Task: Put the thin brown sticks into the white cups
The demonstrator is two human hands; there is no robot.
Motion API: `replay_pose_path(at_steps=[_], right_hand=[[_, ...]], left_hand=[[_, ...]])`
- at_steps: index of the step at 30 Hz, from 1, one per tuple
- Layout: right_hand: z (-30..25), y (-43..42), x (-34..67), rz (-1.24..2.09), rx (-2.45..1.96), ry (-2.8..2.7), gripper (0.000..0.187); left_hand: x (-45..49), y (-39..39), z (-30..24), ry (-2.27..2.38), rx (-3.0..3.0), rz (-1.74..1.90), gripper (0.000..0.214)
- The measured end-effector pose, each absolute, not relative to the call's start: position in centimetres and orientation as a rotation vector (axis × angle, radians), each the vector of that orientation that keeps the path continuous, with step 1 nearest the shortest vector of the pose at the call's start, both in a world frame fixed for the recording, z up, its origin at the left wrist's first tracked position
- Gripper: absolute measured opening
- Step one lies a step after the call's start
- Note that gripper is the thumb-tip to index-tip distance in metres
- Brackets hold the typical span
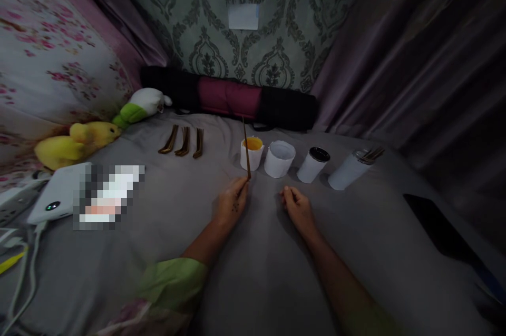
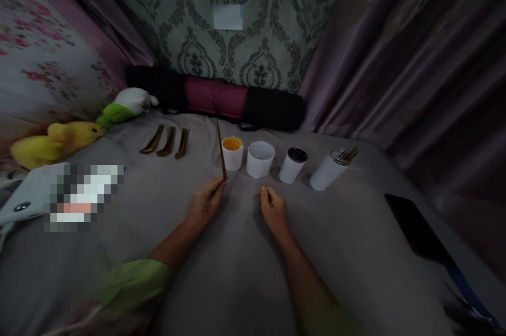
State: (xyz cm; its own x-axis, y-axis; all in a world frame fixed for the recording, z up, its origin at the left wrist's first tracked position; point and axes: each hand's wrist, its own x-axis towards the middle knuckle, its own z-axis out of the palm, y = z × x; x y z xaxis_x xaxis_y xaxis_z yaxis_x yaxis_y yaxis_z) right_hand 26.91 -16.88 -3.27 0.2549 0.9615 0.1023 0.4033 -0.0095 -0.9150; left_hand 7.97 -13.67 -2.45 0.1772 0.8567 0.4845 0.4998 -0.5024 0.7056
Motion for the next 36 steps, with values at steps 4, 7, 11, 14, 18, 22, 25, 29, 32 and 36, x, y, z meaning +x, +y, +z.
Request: replay_pose_path(at_steps=[4, 7, 11, 14, 18, 22, 25, 29, 32, 36], right_hand=[[-3.3, -16.9, 26.9, 0.727, -1.578, -1.309, 0.039], [-3.2, -17.0, 26.9, 0.727, -1.571, -1.303, 0.039], [-3.1, -17.0, 26.8, 0.747, -1.552, -1.271, 0.038], [-3.1, -17.0, 26.8, 0.754, -1.539, -1.257, 0.038], [-3.1, -17.1, 26.7, 0.758, -1.505, -1.256, 0.037], [-2.9, -17.2, 26.6, 0.773, -1.472, -1.238, 0.036], [-2.6, -17.4, 26.5, 0.799, -1.448, -1.225, 0.035], [-2.3, -17.5, 26.3, 0.817, -1.429, -1.212, 0.033], [-2.2, -17.5, 26.3, 0.856, -1.400, -1.202, 0.033], [-2.1, -17.6, 26.2, 0.918, -1.359, -1.200, 0.032]], left_hand=[[7.9, -13.8, -2.5, 1.298, 2.157, 1.231, 0.027], [7.9, -13.9, -2.6, 1.327, 2.231, 1.206, 0.027], [8.0, -14.0, -2.7, 1.342, 2.345, 1.167, 0.029], [8.0, -14.2, -2.5, 1.351, 2.432, 1.096, 0.033], [8.2, -14.4, -2.2, 1.354, 2.514, 1.018, 0.032], [8.4, -14.6, -1.9, 1.347, 2.584, 0.973, 0.030], [8.4, -14.7, -1.7, 1.329, 2.630, 0.928, 0.030], [8.5, -14.8, -1.4, 1.298, 2.669, 0.903, 0.031], [8.5, -14.8, -1.5, 1.288, 2.709, 0.884, 0.030], [8.6, -14.8, -1.7, 1.305, 2.755, 0.836, 0.030]])
